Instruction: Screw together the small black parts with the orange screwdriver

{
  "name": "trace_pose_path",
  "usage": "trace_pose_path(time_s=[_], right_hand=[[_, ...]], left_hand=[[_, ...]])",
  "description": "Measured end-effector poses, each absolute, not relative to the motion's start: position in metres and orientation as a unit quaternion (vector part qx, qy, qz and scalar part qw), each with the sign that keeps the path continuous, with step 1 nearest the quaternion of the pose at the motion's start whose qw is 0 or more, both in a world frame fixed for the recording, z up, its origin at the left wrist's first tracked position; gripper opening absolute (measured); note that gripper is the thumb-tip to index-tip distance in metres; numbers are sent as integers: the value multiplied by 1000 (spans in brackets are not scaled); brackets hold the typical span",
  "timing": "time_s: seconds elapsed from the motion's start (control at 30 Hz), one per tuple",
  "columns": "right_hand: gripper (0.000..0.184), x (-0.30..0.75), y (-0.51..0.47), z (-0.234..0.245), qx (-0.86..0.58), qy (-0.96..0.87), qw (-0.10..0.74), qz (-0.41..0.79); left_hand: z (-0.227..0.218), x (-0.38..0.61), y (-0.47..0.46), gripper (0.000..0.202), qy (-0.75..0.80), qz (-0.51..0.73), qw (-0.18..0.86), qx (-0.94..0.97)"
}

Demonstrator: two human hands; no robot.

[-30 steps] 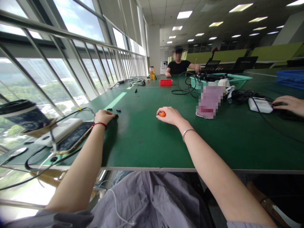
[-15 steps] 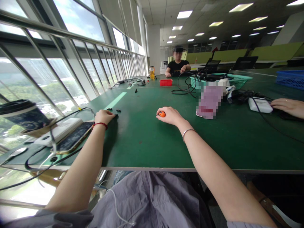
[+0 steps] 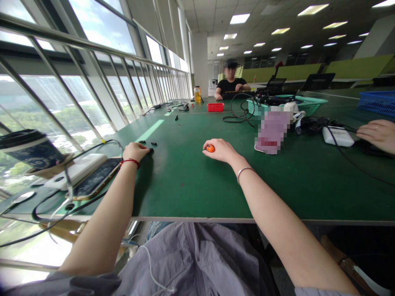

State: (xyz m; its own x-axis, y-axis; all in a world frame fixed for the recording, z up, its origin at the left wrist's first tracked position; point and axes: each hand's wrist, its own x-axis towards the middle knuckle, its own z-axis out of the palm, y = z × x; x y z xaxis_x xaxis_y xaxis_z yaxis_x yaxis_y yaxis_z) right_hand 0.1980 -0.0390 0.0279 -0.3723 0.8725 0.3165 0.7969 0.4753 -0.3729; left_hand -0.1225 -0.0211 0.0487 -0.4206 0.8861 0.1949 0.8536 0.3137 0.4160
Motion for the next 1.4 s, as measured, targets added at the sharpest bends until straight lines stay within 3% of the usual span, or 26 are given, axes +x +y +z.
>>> trace_pose_path(time_s=[0.47,1.0,1.4], right_hand=[[24,196,-40,27,-509,-824,238,77],[14,180,-38,20,-441,-850,270,94],[10,190,-35,23,-436,-860,229,130]], left_hand=[[45,-126,-17,15,803,266,76,528],[18,-22,-19,15,434,273,286,810],[6,-5,-25,13,392,311,304,811]])
